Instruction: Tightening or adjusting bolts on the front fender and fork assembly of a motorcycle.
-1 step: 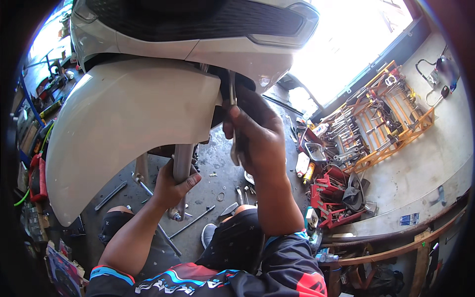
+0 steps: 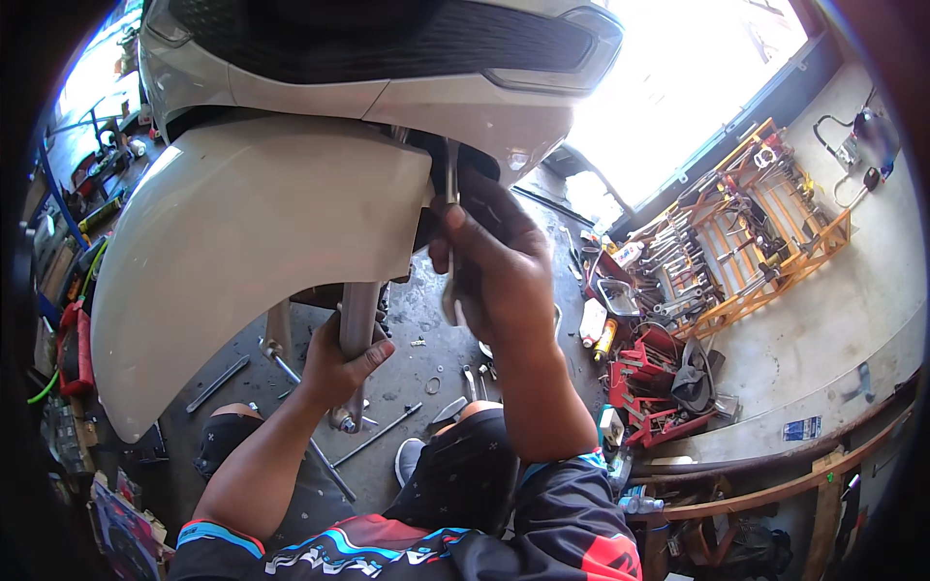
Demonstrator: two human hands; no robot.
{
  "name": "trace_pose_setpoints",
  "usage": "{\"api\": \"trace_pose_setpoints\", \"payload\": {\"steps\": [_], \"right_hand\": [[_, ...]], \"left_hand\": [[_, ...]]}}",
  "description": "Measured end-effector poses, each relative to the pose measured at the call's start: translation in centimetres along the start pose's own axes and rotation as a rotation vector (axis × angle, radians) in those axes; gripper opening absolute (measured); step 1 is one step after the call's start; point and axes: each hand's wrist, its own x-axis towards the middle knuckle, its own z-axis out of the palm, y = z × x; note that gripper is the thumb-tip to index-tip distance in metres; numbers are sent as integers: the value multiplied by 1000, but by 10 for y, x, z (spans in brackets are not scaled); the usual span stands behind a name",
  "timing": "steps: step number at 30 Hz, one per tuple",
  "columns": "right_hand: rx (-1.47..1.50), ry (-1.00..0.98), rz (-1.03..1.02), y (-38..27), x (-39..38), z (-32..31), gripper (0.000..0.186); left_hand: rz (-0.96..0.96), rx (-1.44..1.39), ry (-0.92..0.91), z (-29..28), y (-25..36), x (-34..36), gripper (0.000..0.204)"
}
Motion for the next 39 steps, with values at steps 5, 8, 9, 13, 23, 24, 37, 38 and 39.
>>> {"api": "trace_pose_setpoints", "payload": {"steps": [5, 8, 9, 13, 23, 24, 37, 38, 39], "right_hand": [[351, -87, 150, -9, -19, 40, 47], [458, 1, 195, -3, -31, 69, 41], [463, 3, 198, 2, -37, 61, 41], [157, 66, 206, 27, -50, 4, 38], [-285, 68, -357, 68, 23, -60, 29], [-293, 54, -376, 68, 28, -60, 30], [123, 68, 58, 32, -22, 16, 30], [121, 73, 56, 20, -29, 27, 30], [186, 49, 89, 9, -35, 38, 33]], "left_hand": [[56, 17, 3, 4, -6, 2, 37], [109, 4, 45, -2, -16, -1, 37], [110, -3, 67, -1, -23, -3, 37], [57, 59, 42, 0, -9, -1, 37], [-8, 51, 21, -4, 0, -1, 31], [-7, 51, 26, -4, 0, -1, 31], [4, 17, 11, -1, -10, -1, 42], [7, 10, 16, 0, -9, -1, 42], [7, 9, 11, 1, -12, 0, 42]]}}
